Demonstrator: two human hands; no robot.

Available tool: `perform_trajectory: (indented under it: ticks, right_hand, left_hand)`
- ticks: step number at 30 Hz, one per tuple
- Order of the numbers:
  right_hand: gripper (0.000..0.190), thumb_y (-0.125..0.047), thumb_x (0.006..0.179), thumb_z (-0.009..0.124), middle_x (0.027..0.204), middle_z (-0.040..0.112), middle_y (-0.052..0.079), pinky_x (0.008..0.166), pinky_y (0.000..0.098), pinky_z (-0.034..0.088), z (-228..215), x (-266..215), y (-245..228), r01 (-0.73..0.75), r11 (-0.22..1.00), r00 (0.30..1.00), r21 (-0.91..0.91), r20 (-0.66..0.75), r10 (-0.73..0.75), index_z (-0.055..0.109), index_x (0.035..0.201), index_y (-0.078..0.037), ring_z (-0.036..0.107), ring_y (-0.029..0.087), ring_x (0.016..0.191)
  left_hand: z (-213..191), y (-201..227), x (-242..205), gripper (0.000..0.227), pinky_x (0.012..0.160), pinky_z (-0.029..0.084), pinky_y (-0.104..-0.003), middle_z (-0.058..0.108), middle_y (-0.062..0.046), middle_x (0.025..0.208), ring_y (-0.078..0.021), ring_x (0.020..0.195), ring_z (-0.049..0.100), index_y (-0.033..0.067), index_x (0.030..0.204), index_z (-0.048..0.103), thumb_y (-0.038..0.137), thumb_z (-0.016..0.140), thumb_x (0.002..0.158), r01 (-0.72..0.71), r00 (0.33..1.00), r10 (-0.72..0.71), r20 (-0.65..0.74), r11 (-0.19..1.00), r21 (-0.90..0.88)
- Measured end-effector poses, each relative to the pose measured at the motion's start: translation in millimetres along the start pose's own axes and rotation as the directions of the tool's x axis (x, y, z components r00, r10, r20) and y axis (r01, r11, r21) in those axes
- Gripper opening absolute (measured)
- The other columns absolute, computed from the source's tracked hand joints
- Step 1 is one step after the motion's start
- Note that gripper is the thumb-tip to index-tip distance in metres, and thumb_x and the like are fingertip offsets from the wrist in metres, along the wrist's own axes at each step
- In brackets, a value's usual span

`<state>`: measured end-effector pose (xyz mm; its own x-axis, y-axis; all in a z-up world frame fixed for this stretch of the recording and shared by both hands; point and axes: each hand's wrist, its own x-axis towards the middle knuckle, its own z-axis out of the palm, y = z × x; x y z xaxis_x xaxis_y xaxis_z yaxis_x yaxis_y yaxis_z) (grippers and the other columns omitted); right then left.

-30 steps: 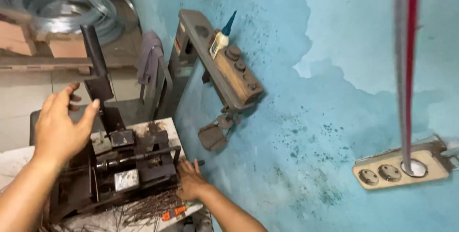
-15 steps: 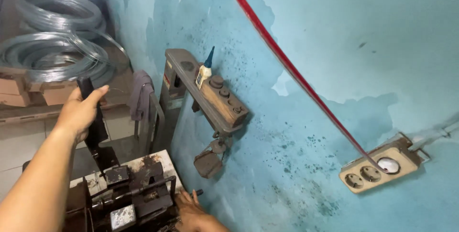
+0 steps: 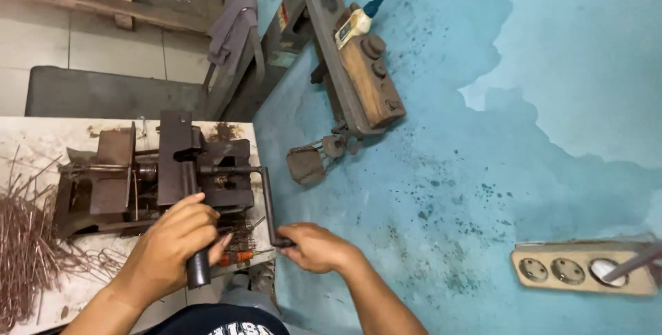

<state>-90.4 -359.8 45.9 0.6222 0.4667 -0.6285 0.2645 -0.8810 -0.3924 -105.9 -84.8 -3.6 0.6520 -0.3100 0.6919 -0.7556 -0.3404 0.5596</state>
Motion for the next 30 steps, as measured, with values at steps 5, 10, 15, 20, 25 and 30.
perform_trajectory:
  ticks: [5,10,15,20,25,30]
  right_hand:
    - [0.026,-0.017,0.097,0.059,0.118,0.070,0.012,0.091,0.0386,0.061,-80,-30,-8,0.086,0.995,0.987,-0.048,-0.135,-0.091,0.061,0.122,-0.008,0.070,0.026,0.104]
    - [0.031,-0.030,0.090,0.071,0.112,0.073,0.007,0.088,0.0376,0.055,-147,20,8,0.109,0.991,0.831,-0.076,-0.540,-0.132,0.061,0.114,-0.013,0.070,0.023,0.104]
    - [0.030,-0.032,0.089,0.074,0.106,0.073,0.010,0.083,0.0425,0.049,-147,182,96,0.080,0.945,0.517,-0.318,-0.797,-0.312,0.072,0.110,-0.012,0.064,0.031,0.099]
    - [0.032,-0.014,0.088,0.063,0.115,0.072,0.015,0.089,0.0444,0.053,-46,251,128,-0.072,0.986,0.911,-0.149,-0.413,0.004,0.067,0.120,-0.015,0.068,0.035,0.107]
    - [0.022,-0.020,0.089,0.060,0.102,0.072,0.020,0.071,0.0459,0.052,30,149,81,-0.199,0.955,0.980,-0.220,-0.023,0.199,0.071,0.104,-0.007,0.068,0.038,0.087]
    - [0.052,-0.043,0.095,0.057,0.132,0.065,0.012,0.095,0.0421,0.051,-45,-5,12,0.064,0.991,0.984,-0.117,0.171,-0.044,0.057,0.136,-0.010,0.064,0.029,0.114]
  left_hand:
    - [13,-6,-37,0.019,0.121,0.032,-0.054,0.066,-0.007,0.092,-0.0259,0.114,0.062,0.0122,0.076,0.059,0.011,0.055,0.094,0.040,0.991,-0.042,0.127,0.999,0.021]
    - [18,-3,-37,0.024,0.120,0.033,-0.056,0.067,-0.009,0.089,-0.0274,0.111,0.063,0.0092,0.074,0.061,0.025,0.065,0.092,0.044,0.997,-0.046,0.065,0.999,0.028]
    - [22,-1,-37,0.019,0.118,0.035,-0.057,0.064,-0.009,0.086,-0.0279,0.110,0.063,0.0055,0.076,0.060,0.018,0.068,0.089,0.027,1.000,-0.027,-0.001,0.999,0.029]
    - [27,-7,-43,0.018,0.118,0.036,-0.057,0.064,-0.011,0.087,-0.0289,0.107,0.063,0.0062,0.077,0.061,0.018,0.068,0.089,0.019,1.000,-0.018,-0.013,0.998,0.061]
    - [27,-5,-41,0.013,0.115,0.039,-0.056,0.065,-0.012,0.085,-0.0300,0.105,0.065,0.0045,0.078,0.064,0.013,0.068,0.088,0.012,0.999,-0.009,-0.041,0.997,0.072]
    - [29,-5,-42,0.018,0.113,0.042,-0.055,0.062,-0.009,0.079,-0.0276,0.098,0.065,0.0065,0.073,0.060,0.012,0.067,0.089,-0.002,0.998,0.007,-0.064,0.997,0.075]
